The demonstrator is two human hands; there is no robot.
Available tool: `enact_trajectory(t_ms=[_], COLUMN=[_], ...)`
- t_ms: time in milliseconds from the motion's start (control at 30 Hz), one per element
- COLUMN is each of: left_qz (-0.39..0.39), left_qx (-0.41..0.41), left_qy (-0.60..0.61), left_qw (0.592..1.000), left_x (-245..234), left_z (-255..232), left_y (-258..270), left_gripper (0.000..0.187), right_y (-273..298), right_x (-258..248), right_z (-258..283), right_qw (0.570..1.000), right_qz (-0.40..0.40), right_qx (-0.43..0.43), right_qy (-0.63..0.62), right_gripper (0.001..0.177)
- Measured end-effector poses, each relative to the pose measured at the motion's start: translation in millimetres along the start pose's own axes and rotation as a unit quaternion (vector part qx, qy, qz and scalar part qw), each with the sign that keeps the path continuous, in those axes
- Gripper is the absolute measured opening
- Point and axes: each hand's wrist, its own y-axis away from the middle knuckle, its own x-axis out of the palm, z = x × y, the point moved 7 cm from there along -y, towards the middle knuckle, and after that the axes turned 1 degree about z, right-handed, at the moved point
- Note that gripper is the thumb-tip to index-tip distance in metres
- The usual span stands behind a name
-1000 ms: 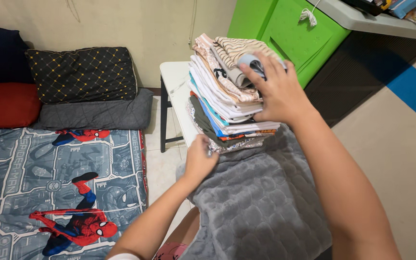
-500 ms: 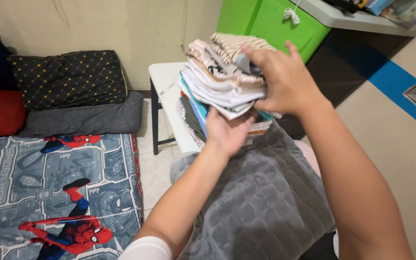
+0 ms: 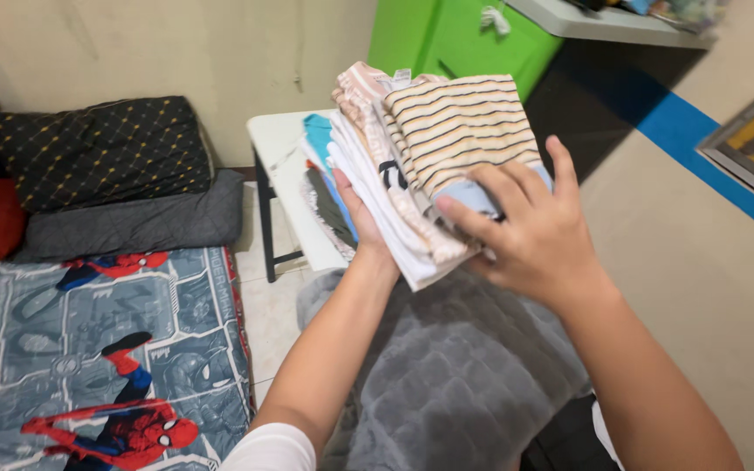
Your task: The person folds several clothing items and a grey quilted cushion, then places them into a plastic laundry basket.
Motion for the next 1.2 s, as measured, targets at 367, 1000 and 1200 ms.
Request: enact_trajectory(t_ms=[367,1000,1200], left_qz=[-0.005,0.055,0.149], left_qx=[-0.189,-0.805,-0.853], left_qy=[0.029,-0.046,-0.240], left_qw=[0.981,0.589,0.439], left_x=[49.7,-32.3,-95.9], left_z=[96.6,394.1,428.2], left_y=[75.3,352.1,445.0], left_gripper=[0.097,0.102,0.105], right_y=[214.4,620.0,696.3], right_x=[-55.3,-81.7,-36.8], right_z=[-90.2,193.6,319.1], right_qw=[0.650,0.331,0.282], right_qz=[-0.230,-0.442,-0.446], right_qx=[0.513,0.715,0.810], right_qy=[-0.512,-0.429,-0.255], right_gripper=[0.108,0.086,0.104])
